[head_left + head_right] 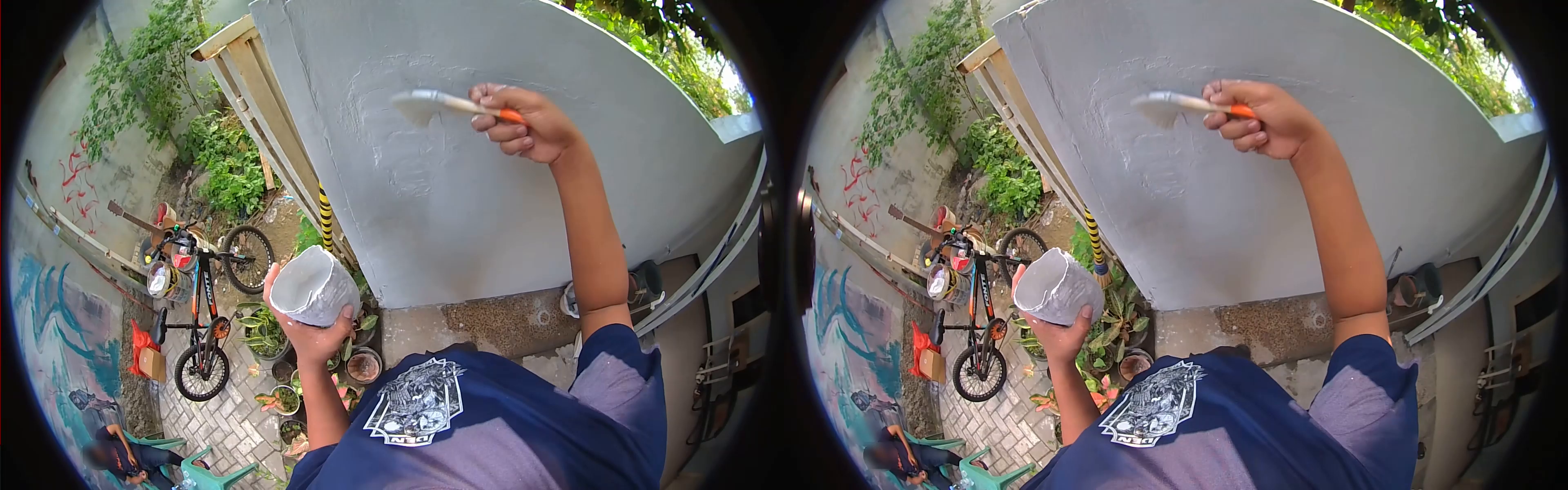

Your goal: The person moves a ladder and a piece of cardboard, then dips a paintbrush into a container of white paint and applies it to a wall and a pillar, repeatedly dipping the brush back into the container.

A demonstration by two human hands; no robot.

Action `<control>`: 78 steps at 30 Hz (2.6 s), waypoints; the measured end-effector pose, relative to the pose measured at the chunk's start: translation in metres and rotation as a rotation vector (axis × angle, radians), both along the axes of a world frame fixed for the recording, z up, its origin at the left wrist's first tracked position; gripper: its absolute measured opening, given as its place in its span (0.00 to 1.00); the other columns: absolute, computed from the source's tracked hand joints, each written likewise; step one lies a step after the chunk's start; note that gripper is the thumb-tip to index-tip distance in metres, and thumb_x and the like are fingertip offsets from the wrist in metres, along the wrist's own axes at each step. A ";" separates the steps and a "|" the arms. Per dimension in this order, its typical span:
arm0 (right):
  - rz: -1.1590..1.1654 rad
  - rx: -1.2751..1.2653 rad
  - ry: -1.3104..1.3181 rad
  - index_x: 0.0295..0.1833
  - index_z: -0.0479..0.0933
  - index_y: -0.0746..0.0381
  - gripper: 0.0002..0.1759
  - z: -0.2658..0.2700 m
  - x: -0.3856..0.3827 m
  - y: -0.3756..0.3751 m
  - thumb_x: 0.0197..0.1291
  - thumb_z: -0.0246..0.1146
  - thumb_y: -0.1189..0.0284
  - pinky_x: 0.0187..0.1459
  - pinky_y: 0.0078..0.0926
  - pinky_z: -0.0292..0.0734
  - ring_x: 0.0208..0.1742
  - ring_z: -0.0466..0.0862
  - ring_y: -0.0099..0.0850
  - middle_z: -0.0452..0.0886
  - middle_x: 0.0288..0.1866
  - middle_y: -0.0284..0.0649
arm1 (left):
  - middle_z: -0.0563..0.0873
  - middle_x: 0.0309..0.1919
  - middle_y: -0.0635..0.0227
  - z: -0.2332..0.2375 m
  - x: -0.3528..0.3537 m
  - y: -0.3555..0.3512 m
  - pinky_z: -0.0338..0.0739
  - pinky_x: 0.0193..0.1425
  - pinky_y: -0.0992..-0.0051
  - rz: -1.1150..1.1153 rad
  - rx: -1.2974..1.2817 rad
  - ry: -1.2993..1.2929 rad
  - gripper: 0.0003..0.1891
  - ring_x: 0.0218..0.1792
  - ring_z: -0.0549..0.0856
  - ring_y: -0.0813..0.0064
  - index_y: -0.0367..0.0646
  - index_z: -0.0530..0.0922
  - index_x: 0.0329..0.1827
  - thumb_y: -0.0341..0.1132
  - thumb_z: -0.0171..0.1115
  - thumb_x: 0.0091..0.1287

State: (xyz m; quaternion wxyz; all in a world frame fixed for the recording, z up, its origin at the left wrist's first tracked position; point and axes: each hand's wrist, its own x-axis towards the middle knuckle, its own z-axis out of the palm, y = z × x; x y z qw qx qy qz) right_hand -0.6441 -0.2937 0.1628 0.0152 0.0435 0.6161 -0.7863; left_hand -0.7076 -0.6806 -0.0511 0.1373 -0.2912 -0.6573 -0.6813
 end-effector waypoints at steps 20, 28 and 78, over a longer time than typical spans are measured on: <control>-0.294 1.129 -0.290 0.82 0.48 0.57 0.38 -0.298 -0.011 -0.121 0.72 0.55 0.68 0.41 0.57 0.82 0.37 0.86 0.61 0.86 0.42 0.63 | 0.75 0.63 0.54 0.001 0.015 0.008 0.77 0.68 0.61 -0.069 0.013 -0.067 0.61 0.62 0.81 0.61 0.39 0.50 0.81 0.40 0.83 0.46; -0.446 0.673 -0.053 0.72 0.61 0.58 0.25 -0.195 -0.013 -0.084 0.72 0.55 0.71 0.40 0.43 0.79 0.35 0.86 0.47 0.84 0.37 0.53 | 0.74 0.64 0.54 0.009 0.021 0.000 0.76 0.68 0.60 -0.042 0.019 -0.063 0.61 0.64 0.80 0.60 0.41 0.49 0.82 0.40 0.84 0.48; -0.451 0.343 0.228 0.69 0.65 0.60 0.20 -0.154 -0.014 -0.130 0.75 0.55 0.76 0.38 0.24 0.74 0.33 0.74 0.20 0.77 0.39 0.37 | 0.74 0.63 0.54 0.008 0.007 -0.002 0.76 0.68 0.61 -0.087 0.003 0.019 0.61 0.63 0.80 0.62 0.39 0.51 0.80 0.42 0.84 0.47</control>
